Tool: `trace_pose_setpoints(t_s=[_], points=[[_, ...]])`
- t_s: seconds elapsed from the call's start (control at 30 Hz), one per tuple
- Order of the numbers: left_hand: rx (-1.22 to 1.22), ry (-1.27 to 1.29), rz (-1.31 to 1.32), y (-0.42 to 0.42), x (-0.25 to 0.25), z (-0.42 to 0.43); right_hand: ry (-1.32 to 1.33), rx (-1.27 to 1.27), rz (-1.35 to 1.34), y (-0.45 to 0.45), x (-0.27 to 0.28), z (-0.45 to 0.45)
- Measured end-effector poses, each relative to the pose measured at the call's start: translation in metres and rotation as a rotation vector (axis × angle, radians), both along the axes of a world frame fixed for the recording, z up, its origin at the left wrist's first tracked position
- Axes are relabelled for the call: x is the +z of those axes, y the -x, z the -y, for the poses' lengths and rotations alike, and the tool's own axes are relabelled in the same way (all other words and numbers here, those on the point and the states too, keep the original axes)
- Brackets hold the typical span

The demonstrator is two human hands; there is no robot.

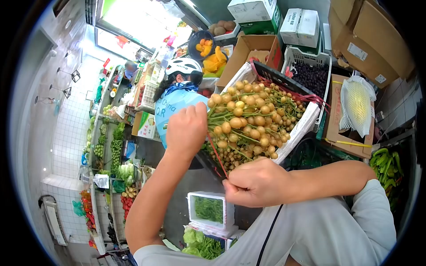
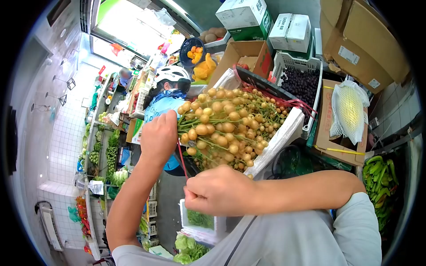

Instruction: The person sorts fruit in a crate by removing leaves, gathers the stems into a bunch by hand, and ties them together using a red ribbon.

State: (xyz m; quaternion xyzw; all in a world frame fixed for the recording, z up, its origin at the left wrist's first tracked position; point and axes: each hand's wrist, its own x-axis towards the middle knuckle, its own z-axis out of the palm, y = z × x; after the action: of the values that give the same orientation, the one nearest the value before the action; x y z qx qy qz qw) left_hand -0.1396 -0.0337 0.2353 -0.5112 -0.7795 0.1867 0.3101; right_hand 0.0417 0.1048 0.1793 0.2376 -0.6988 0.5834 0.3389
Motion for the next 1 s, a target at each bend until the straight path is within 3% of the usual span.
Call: trace_pose_setpoints(t_s=[0.13,0.17,0.23,0.27,0.4,0.47,0.5,0.6,0.7,0.83,0.97,1.0], points=[[-0.149,0.004,-0.066,-0.006,0.003,-0.003,-0.197,-0.098,-0.134,0.01,0.026,-0.042],[-0.208,0.006,-0.122,-0.01,0.005,-0.006,-0.248,-0.037,0.0,0.011,0.038,-0.066],[-0.268,0.011,-0.179,-0.019,0.008,-0.014,-0.253,-0.02,-0.04,0.031,0.05,-0.103],[-0.331,-0.015,-0.217,-0.024,0.01,-0.018,-0.38,-0.061,-0.076,0.044,0.053,-0.124],[-0.46,-0.111,-0.255,-0.043,0.017,-0.038,-0.371,0.027,0.03,0.083,0.048,-0.167],[-0.504,-0.16,-0.233,-0.052,0.022,-0.047,-0.22,0.276,0.174,0.103,0.036,-0.172],[-0.545,-0.207,-0.2,-0.057,0.025,-0.051,-0.275,0.3,0.26,0.111,0.033,-0.173],[-0.5,-0.284,-0.146,-0.07,0.029,-0.072,-0.051,0.54,0.509,0.122,0.009,-0.164],[-0.451,-0.386,-0.055,-0.075,0.036,-0.08,0.341,0.84,0.73,0.107,-0.01,-0.131],[-0.275,-0.413,0.09,-0.073,0.042,-0.086,0.604,0.801,0.84,0.057,-0.023,-0.088],[-0.103,-0.419,0.178,-0.067,0.032,-0.094,0.698,0.716,0.867,0.027,-0.031,-0.042],[-0.043,-0.387,0.181,-0.064,0.028,-0.091,0.692,0.535,0.678,0.023,-0.033,-0.032]])
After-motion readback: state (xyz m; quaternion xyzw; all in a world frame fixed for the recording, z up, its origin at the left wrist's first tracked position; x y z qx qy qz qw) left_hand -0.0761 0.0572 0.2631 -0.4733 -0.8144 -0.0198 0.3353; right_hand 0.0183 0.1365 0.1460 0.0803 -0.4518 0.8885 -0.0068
